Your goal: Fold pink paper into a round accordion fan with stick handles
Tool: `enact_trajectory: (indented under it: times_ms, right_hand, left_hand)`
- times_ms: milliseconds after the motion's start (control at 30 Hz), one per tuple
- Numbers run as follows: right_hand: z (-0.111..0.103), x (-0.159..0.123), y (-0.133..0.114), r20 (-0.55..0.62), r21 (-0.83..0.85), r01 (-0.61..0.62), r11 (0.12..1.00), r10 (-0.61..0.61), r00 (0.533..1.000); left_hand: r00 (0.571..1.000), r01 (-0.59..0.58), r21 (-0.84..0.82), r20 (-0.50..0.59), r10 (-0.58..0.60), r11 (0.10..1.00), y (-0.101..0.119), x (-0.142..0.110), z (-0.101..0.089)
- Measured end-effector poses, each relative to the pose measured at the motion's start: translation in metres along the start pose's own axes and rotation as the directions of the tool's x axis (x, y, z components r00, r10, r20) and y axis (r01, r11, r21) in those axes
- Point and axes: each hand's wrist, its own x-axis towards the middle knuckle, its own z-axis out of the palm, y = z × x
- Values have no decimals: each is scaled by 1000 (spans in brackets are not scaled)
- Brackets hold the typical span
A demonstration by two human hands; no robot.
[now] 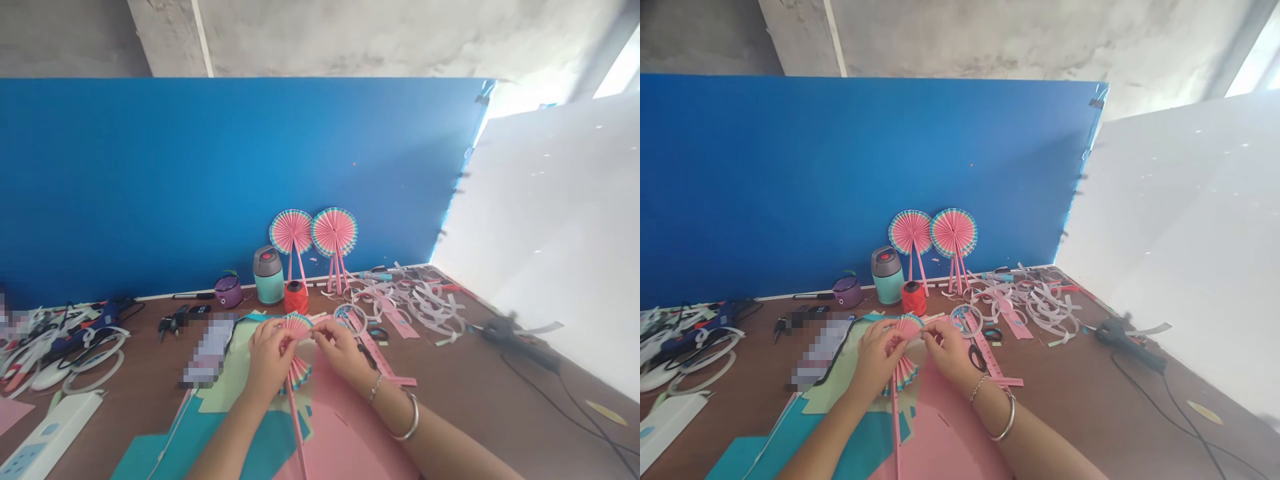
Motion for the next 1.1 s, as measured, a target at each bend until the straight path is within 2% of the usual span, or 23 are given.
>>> enact_trajectory:
  times_ms: [200, 300, 400, 467, 533, 600, 667, 733, 833, 933, 1033, 1100]
  right_hand:
    - [5, 2, 7, -28, 68, -50, 996, 52, 998]
    - [3, 6, 11, -79, 177, -82, 981, 97, 992]
    - [-1, 10, 16, -167, 274, -110, 956, 160, 973]
    - [-4, 11, 17, -237, 296, -97, 950, 172, 956]
    - [-5, 9, 17, -280, 275, -54, 960, 133, 951]
    - [-6, 6, 13, -271, 188, 4, 982, 48, 961]
    - [-5, 2, 8, -248, 58, 80, 995, -63, 967]
    - [-5, -1, 4, -253, -40, 156, 987, -161, 954]
    - [-6, -1, 3, -323, -53, 179, 982, -187, 928]
    - [-9, 3, 8, -424, 79, 110, 991, -66, 903]
    - [-11, 6, 12, -480, 214, 67, 974, 45, 876]
    - [-11, 7, 13, -482, 252, 71, 965, 62, 874]
  left_hand:
    - [1000, 5, -61, -14, -6, 998, -7, 3, 4]
    - [997, 21, -160, -73, -33, 987, -12, 4, 5]
    - [979, 116, -295, -129, -160, 948, -16, 6, 4]
    - [954, 229, -387, -92, -285, 893, -19, 6, 4]
    - [927, 336, -451, 3, -375, 827, -20, 7, 5]
    - [907, 402, -475, 91, -411, 783, -20, 6, 7]
    - [902, 420, -480, 127, -412, 770, -19, 6, 9]
    - [906, 409, -483, 119, -405, 774, -17, 5, 9]
    - [901, 396, -481, 37, -433, 782, -15, 4, 6]
    - [891, 340, -461, -122, -438, 820, -15, 3, 1]
    - [887, 231, -405, -286, -363, 885, -16, 2, -1]
    - [885, 126, -352, -382, -265, 928, -17, 2, -2]
